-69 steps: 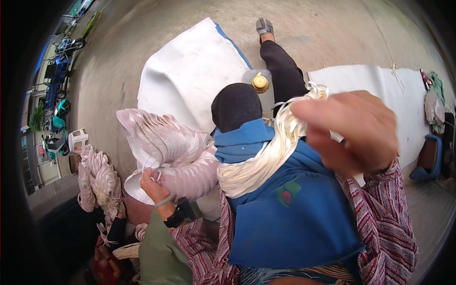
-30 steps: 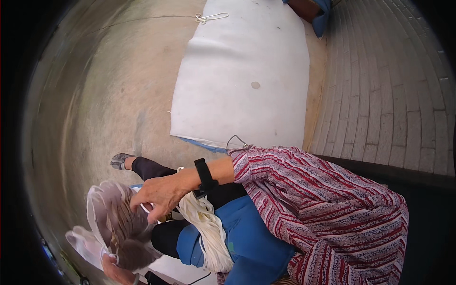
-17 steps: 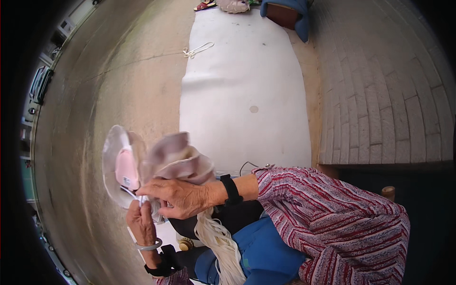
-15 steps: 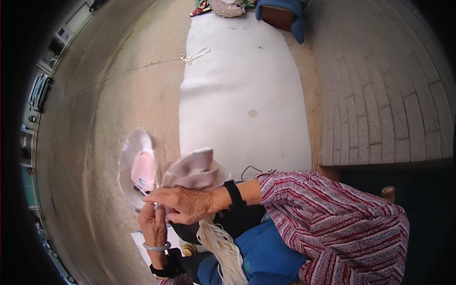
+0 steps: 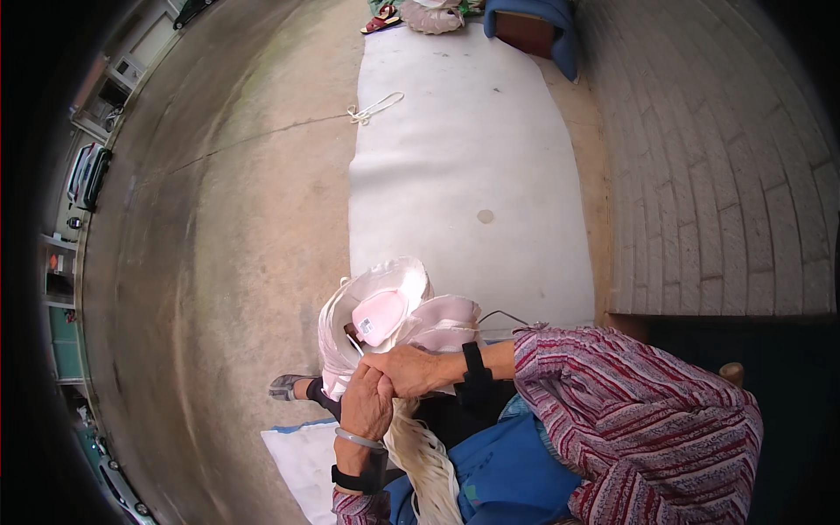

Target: The recorder is organizing and bundling together several pink and white shoe upper components using white cord or laces.

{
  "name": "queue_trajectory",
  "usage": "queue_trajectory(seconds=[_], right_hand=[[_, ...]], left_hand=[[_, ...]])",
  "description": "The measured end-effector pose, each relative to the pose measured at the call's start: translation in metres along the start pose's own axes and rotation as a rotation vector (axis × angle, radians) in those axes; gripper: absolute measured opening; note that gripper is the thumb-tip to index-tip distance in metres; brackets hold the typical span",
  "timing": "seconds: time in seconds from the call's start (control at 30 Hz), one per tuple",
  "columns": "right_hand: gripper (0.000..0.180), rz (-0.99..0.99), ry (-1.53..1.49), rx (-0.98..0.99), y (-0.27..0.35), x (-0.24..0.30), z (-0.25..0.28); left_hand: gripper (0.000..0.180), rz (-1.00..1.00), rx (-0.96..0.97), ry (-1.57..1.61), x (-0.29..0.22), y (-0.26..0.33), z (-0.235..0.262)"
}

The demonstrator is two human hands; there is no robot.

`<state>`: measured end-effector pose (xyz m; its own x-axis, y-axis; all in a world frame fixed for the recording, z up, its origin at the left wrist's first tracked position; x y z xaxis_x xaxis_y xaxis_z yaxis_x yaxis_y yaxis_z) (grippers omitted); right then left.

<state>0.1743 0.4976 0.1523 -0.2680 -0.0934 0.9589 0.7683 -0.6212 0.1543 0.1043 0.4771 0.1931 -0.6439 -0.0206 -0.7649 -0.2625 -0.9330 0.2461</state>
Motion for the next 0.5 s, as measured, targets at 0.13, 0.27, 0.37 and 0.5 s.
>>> queue_trajectory(seconds=[0.13,0.27,0.37,0.5], right_hand=[[0.039,0.012,0.103,-0.012,-0.001,0.005,0.006],[0.039,-0.034,0.111,0.009,-0.001,-0.004,0.01],[0.037,0.0,0.219,-0.017,0.0,-0.011,0.006],[0.033,-0.064,0.198,0.017,0.002,-0.021,0.005]], left_hand=[[0.018,-0.026,-0.055,-0.064,0.002,0.002,-0.002],[0.019,0.06,-0.075,-0.07,-0.002,0.004,-0.004],[0.02,0.137,-0.02,-0.159,0.004,0.011,-0.01],[0.026,0.049,-0.04,-0.335,-0.009,0.021,-0.008]])
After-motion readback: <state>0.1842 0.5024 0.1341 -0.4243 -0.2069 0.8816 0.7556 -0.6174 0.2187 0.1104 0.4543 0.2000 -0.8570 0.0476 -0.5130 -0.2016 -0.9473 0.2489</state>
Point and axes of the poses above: each hand's wrist, its own y-axis away from the middle knuckle, its own z-axis out of the back of the hand, x = y × z, the point moved 7 cm from there along -y, towards the middle knuckle, and after that the axes turned 5 degrees about z, right-handed, at the moved point
